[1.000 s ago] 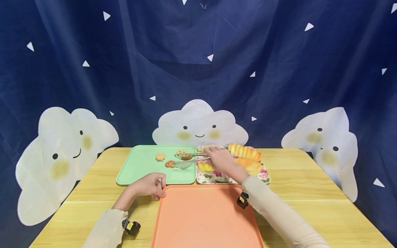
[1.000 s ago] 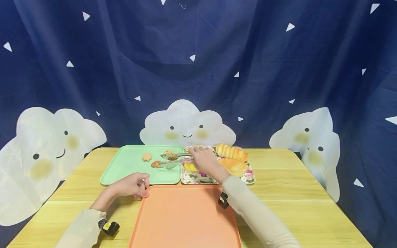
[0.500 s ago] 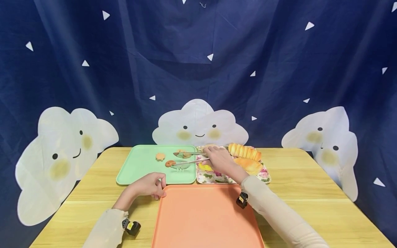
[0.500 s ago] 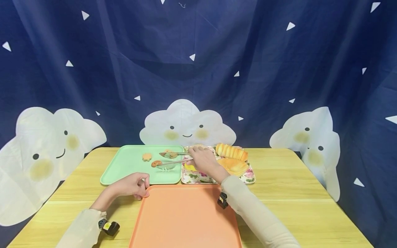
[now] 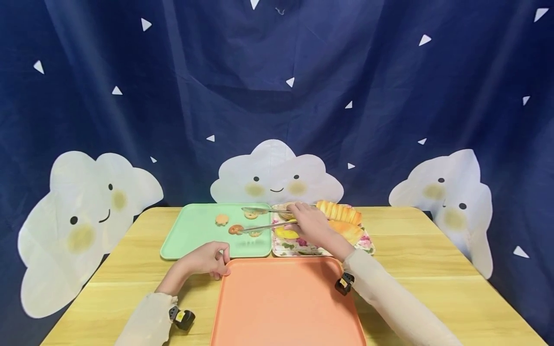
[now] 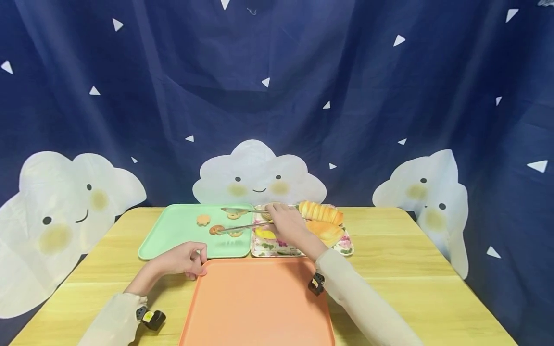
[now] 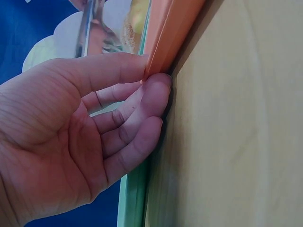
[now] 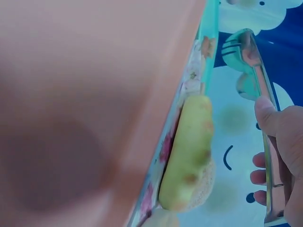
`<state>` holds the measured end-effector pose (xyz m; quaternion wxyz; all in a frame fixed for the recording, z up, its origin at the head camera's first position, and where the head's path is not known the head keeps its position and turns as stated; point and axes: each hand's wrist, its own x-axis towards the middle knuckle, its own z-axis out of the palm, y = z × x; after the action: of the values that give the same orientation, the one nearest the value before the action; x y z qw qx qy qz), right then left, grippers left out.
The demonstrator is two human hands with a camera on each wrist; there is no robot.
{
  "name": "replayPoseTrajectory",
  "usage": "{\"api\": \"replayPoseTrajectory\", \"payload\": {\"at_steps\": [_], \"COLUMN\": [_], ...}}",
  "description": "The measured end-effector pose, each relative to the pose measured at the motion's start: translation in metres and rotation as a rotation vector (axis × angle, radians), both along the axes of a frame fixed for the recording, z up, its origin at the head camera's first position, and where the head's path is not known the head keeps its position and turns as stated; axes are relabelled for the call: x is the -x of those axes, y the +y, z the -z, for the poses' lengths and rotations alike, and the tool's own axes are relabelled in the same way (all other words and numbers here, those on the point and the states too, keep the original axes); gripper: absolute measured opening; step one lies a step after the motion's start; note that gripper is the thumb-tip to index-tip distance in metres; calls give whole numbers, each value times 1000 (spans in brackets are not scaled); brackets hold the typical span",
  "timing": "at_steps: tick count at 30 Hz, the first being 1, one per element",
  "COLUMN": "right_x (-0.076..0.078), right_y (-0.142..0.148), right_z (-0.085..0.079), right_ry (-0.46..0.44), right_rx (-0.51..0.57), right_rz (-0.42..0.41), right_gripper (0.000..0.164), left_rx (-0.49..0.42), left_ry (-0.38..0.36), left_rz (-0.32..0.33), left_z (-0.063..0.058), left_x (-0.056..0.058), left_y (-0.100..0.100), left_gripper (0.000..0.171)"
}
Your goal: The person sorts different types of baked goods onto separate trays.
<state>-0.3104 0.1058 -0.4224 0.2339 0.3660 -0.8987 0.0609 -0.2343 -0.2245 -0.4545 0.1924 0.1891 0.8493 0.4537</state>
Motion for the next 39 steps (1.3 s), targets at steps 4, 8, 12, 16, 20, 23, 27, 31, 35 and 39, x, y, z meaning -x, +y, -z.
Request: {"api": "replayPoseTrajectory", "payload": {"at_steps": [4,8,12,16,20,23,27,31,35,39], "right_x": [-8,-14,-17,-18,-18,-17,-16,-16,-17,-18], "right_y": [11,27,49,74,98,116,138,159,176,187], "right_z": [-5,-7,-7,-4,-1,2,9,14,17,19], "right_ry": [12,51,123,228,361,416,412,393,353,267], "right_rx": [51,108,168,222,252,267,274,313,353,375], "right_rz": [20,22,15,38,62,100,198,314,436,566], "right_gripper": [49,50,52,55,56,63,59,54,53,50], "left_rx": [-10,-21,-22,-12,-8,-13,-18,-24,-32,-37], "left_ry": [-4,-5,3,11,15,16,13,15,12,1], "left_rz": [-1,2,6,8,11,11,18,26,26,22], "left_z": [0,0,1,0,0,1,2,3,3,2], "left_x": [-1,-1,-2,-3,-3,-3,-3,-2,-1,-1], "left_y": [0,1,1,1,1,1,0,0,0,-1], "left_gripper": [25,25,26,26,26,26,26,27,27,27]}}
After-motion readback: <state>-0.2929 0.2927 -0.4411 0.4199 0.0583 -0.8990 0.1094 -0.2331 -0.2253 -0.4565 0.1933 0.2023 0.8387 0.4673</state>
